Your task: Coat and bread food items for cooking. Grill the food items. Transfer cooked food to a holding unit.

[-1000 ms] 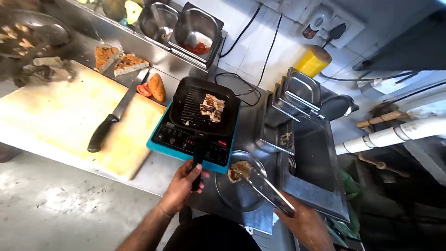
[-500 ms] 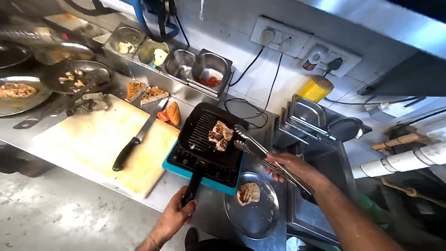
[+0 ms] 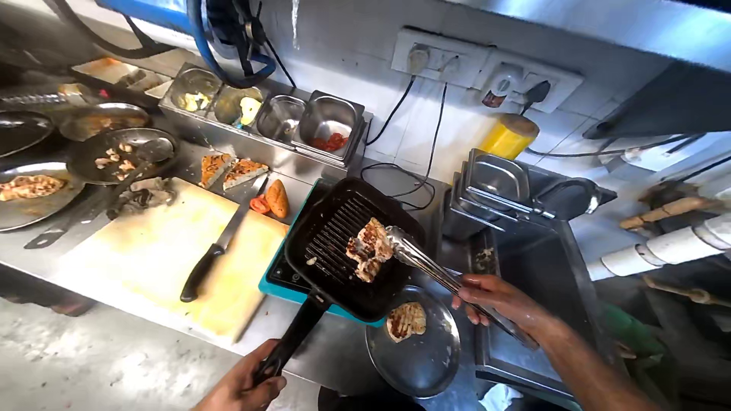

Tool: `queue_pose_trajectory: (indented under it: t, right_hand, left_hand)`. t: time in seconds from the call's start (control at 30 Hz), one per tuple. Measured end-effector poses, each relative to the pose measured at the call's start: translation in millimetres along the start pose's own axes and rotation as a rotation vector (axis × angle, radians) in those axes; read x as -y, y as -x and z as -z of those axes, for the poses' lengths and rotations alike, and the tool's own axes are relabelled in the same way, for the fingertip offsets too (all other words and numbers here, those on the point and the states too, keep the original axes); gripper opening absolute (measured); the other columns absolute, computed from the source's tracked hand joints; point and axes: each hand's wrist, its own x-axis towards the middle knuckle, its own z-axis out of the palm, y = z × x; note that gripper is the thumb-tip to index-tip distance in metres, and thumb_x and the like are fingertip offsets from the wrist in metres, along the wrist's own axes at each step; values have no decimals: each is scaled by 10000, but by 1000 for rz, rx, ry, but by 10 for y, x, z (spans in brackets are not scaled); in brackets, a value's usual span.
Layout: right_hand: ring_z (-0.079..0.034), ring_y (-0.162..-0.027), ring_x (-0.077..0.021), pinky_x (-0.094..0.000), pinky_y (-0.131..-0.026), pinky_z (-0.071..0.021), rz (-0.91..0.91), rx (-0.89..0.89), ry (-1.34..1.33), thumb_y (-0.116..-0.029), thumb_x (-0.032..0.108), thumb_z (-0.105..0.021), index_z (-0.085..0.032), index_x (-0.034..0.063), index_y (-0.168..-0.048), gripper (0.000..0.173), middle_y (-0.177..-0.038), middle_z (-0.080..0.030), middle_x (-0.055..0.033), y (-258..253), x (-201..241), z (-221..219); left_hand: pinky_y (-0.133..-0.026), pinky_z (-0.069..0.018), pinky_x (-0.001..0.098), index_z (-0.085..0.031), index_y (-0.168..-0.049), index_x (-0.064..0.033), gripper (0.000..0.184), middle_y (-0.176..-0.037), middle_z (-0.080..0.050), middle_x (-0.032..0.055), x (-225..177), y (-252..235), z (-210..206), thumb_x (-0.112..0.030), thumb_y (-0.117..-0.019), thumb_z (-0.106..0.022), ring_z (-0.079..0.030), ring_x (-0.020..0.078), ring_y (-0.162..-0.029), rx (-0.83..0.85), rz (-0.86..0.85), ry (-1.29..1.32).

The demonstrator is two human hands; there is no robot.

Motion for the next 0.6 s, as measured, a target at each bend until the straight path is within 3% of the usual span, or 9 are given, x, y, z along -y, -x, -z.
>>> queue_pose_trajectory:
  t: [0.13,0.23,0.33,0.6]
  right_hand:
    - [-634,-618,-116,-247,-548,-536,40,8,-15,-957,254,-642,-618,82,-1348,428,-940,-724,-81,-7,-162,33]
    - [-624,-583,-110,-241,-531,-528,44,-6,-5,-964,152,-638,-660,75,-1273,319,-854,-721,-65,26,-184,0]
    - [-626,-568,-111,-239,-509,-525,18,-62,-31,-976,134,-648,-672,56,-1205,244,-853,-729,-74,166,-331,-33]
    - [-615,-558,-109,-234,-494,-520,-58,-276,-375,-998,170,-598,-636,24,-1157,220,-867,-715,-81,574,-850,-570]
  left_hand:
    - [-457,-465,235,-511,-1306,-161,394,-751,-564,-54,-112,9,-5,-137,-935,-644,-518,58,-521,96,27,-56]
    - [-455,-467,238,-530,-1297,-161,377,-744,-564,-47,-151,-42,-116,-152,-939,-648,-519,64,-516,123,21,-57]
    - [-451,-469,232,-528,-1293,-161,361,-737,-560,-54,-184,-85,-297,-148,-951,-643,-522,61,-515,105,17,-38]
    - [-464,-488,307,-495,-1365,-85,482,-713,-569,-17,-321,-183,-692,-186,-922,-654,-526,108,-497,-134,72,-321]
